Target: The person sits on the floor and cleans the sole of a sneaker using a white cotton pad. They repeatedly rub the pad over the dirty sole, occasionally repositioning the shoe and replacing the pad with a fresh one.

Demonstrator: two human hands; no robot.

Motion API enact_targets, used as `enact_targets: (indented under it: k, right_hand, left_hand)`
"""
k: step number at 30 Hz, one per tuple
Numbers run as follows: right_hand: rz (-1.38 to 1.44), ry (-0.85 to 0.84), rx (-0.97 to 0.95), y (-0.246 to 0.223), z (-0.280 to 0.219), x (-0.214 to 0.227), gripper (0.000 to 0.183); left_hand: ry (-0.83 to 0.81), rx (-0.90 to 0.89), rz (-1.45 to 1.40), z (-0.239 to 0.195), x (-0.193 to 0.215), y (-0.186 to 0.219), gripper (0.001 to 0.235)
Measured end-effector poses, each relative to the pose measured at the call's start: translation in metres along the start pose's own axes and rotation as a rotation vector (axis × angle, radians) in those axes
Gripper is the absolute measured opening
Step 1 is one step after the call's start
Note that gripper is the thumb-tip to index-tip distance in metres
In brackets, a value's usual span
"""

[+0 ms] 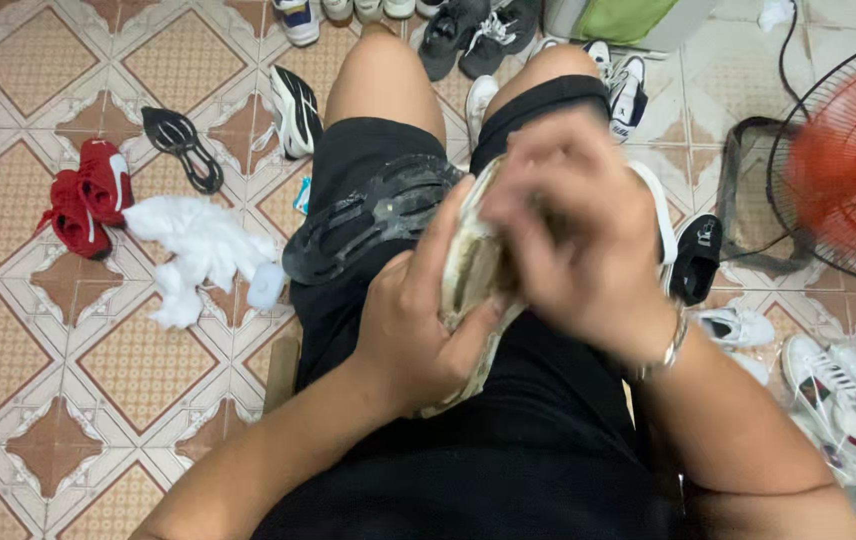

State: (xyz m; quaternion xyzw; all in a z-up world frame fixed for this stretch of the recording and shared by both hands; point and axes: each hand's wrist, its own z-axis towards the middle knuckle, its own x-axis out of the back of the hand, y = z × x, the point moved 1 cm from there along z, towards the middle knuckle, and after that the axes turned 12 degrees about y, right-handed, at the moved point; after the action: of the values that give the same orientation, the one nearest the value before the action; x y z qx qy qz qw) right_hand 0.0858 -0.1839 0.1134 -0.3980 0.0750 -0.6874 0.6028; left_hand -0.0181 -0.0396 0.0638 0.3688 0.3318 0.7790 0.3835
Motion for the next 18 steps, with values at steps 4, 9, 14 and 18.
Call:
enact_targets:
  k: [4,9,14,18]
  right_hand:
    - [0.176,0.01,-0.145,0.0,0.004,-0.003,0.007]
    - [0.005,-0.021,0.122,0.002,-0.003,0.001,0.01]
    - [0.155,0.028,-0.13,0.016,-0.001,-0.006,0.004]
    - [0.104,-0.015,0.04,0.006,-0.006,-0.003,0.007]
  left_hand:
    - [0.007,-0.003,-0.021,-0.011,0.002,0.003,0.074]
    - [0.019,0.036,-0.028,-0.006,0.003,0.003,0.079]
    - [0.006,0.048,-0.02,-0.008,0.003,0.005,0.078]
    - [0.016,0.038,0.016,-0.005,0.003,0.006,0.078]
